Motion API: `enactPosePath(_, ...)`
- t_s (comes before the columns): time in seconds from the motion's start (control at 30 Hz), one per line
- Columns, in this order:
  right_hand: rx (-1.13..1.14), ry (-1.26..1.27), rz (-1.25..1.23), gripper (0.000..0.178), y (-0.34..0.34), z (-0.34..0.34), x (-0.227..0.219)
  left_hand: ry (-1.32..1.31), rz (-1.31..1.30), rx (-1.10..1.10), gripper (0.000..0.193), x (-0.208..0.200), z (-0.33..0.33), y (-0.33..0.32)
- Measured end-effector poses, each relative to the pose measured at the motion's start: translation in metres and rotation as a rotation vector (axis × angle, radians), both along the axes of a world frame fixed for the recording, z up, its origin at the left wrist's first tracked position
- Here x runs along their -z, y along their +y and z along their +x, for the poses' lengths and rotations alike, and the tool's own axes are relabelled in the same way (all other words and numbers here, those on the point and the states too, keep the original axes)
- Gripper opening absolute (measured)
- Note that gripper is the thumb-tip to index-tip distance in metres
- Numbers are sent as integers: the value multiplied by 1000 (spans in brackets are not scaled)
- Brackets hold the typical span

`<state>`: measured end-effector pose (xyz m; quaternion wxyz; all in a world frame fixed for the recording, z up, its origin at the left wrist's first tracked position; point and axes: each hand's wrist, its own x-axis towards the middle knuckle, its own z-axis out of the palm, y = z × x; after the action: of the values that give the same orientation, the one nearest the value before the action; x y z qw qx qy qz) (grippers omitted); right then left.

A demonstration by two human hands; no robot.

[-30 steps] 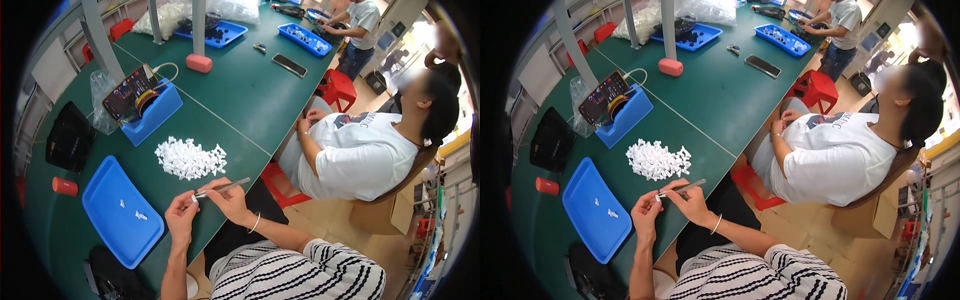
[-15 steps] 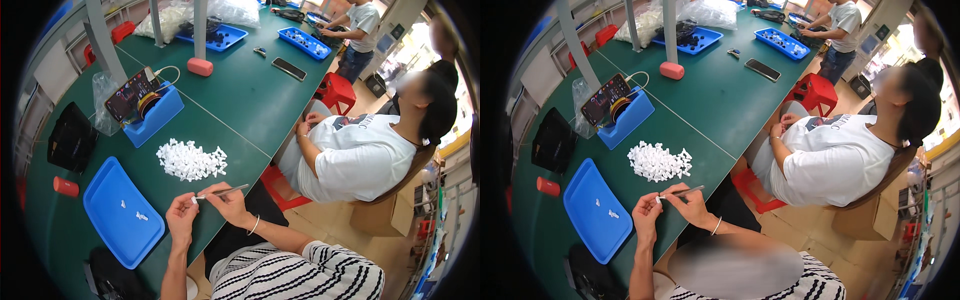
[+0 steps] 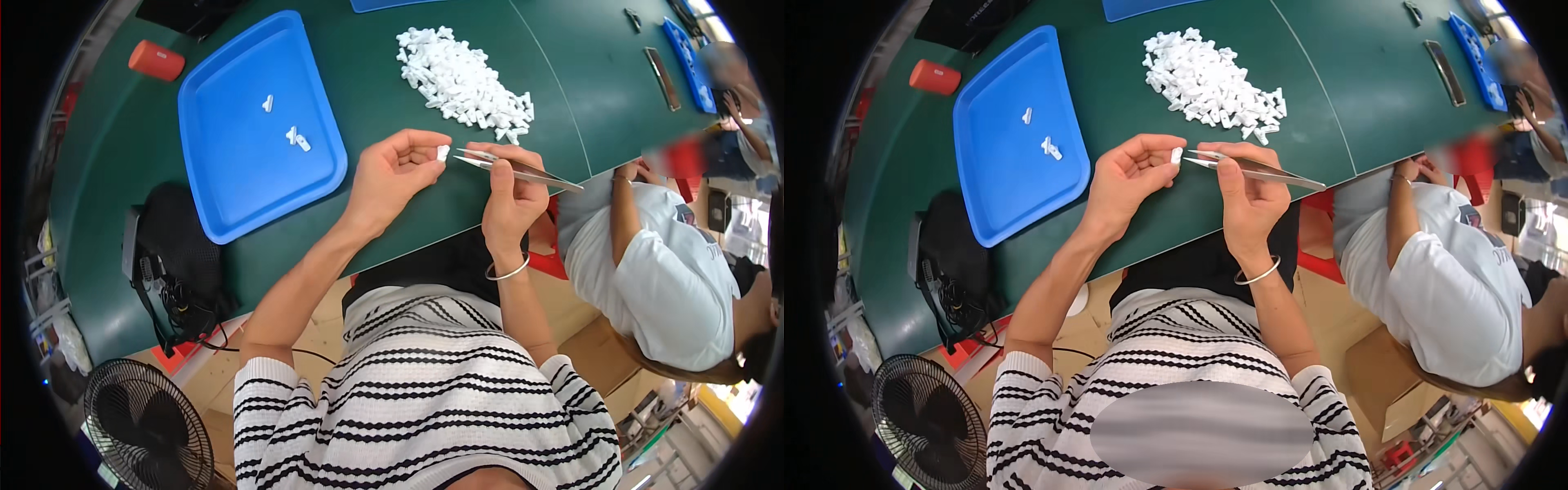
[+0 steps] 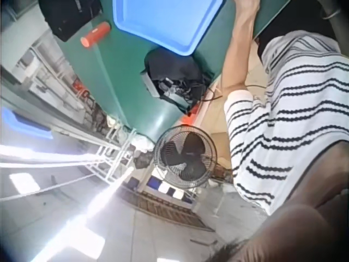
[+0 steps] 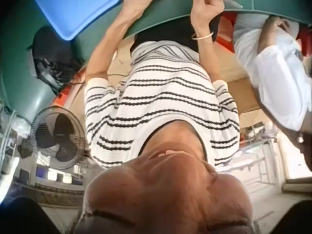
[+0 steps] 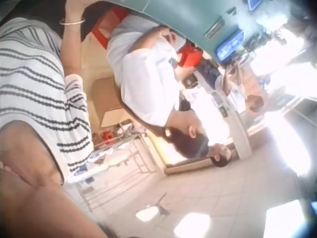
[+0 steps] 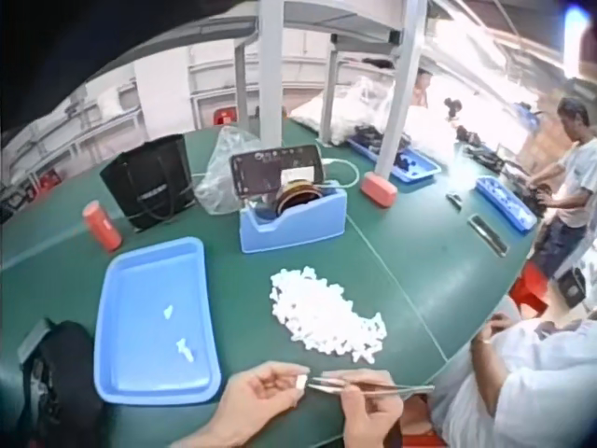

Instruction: Assembling small white plastic components using tweezers at a factory workstation.

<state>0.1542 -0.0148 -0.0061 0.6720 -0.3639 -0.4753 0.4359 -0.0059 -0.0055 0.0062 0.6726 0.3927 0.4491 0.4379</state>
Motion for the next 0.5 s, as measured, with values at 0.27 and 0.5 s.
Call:
enactPosePath(0.27,-32,-103,-23,16,-7,0,3,-27,2,27,29,1,-6,-6)
enactPosePath(0.5,-64,-51,-26,15,-3,-6,1,-78,24,22,30,2,-3,-5)
